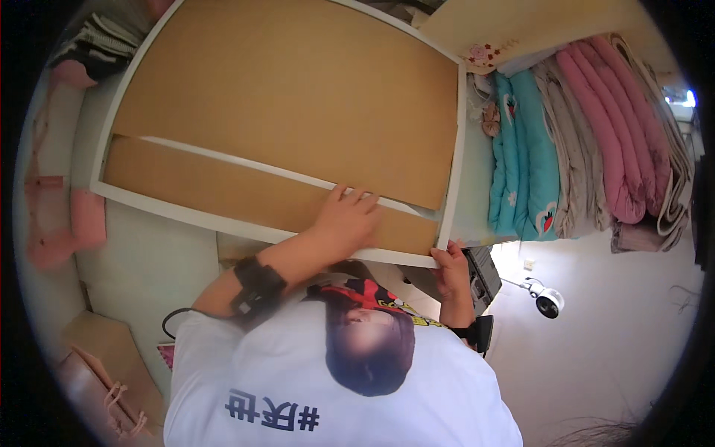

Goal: The recorder is applying adhesive strips to a board frame on a desk.

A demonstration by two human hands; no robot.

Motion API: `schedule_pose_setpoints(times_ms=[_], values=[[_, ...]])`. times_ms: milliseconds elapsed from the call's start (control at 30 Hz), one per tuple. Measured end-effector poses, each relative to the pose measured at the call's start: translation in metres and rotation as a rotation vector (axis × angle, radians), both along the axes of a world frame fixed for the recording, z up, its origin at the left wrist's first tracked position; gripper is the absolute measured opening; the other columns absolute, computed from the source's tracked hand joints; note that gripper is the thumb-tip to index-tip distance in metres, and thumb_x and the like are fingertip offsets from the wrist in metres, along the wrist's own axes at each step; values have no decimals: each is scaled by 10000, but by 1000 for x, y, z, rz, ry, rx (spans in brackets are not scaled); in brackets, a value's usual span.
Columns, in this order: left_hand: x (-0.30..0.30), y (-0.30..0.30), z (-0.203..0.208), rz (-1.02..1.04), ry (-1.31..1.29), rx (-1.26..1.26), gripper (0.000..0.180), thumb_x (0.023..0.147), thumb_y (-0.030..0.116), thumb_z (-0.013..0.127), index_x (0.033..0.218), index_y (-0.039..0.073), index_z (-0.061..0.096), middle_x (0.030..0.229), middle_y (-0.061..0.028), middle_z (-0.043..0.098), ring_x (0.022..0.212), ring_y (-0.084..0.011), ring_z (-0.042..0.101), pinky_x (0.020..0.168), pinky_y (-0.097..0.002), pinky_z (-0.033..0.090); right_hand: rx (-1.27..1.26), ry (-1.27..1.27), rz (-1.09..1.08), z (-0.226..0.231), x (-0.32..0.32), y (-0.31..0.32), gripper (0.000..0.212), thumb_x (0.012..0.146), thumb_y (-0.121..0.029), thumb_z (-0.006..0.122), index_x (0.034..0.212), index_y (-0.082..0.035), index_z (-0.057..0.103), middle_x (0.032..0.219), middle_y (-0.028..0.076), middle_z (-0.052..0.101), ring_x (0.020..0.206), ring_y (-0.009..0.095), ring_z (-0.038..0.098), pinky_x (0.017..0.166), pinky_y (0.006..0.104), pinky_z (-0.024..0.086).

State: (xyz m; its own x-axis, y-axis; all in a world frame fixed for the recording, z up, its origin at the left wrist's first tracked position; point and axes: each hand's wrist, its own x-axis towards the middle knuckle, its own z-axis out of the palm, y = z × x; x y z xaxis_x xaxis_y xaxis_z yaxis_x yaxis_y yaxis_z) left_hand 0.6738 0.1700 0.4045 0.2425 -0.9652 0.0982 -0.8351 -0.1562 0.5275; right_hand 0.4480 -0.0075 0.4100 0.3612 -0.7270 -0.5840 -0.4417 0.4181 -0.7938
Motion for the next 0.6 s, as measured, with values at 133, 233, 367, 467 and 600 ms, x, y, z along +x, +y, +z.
schedule_pose_setpoints(times_ms=[133, 233, 367, 467, 600], values=[[-3, -13, 4, -2, 50, 47, 622, 635, 374, 736, 1141, 80, 527, 1202, -136, 501, 1197, -293, 406, 1010, -480, 269, 194, -272, -26, -12, -11, -7, 435, 771, -16, 588, 1194, -13, 486, 1070, 99, 595, 928, 228, 605, 810, 360, 512], [-6, -25, -3, -9, 41, -54, 644, 587, 373, 754, 1119, 74, 548, 1096, -131, 539, 1103, -291, 466, 972, -465, 301, 239, -389, -41, -17, -17, -7, 476, 787, -29, 586, 1242, -17, 447, 1160, 106, 555, 1049, 255, 557, 900, 395, 467], [-11, -41, -14, 102, 53, -105, 459, 615, 265, 711, 1023, 84, 607, 965, -93, 573, 962, -266, 517, 857, -425, 360, 289, -500, -41, -21, -19, -8, 520, 813, -62, 588, 1291, -17, 389, 1222, 106, 516, 1118, 265, 515, 957, 410, 426], [-8, -49, -9, 125, 79, 3, 285, 689, 201, 628, 952, 93, 637, 940, -84, 595, 954, -242, 530, 832, -393, 368, 311, -515, -93, -16, -16, -4, 500, 826, -57, 576, 1288, -13, 388, 1219, 108, 519, 1114, 259, 517, 958, 410, 425], [-2, -63, -8, 228, 186, 181, 183, 764, 170, 551, 895, 111, 664, 953, -70, 614, 985, -206, 539, 845, -365, 363, 321, -495, -146, -19, -18, -6, 489, 834, -41, 563, 1289, -9, 386, 1225, 116, 515, 1122, 256, 512, 962, 407, 424]])
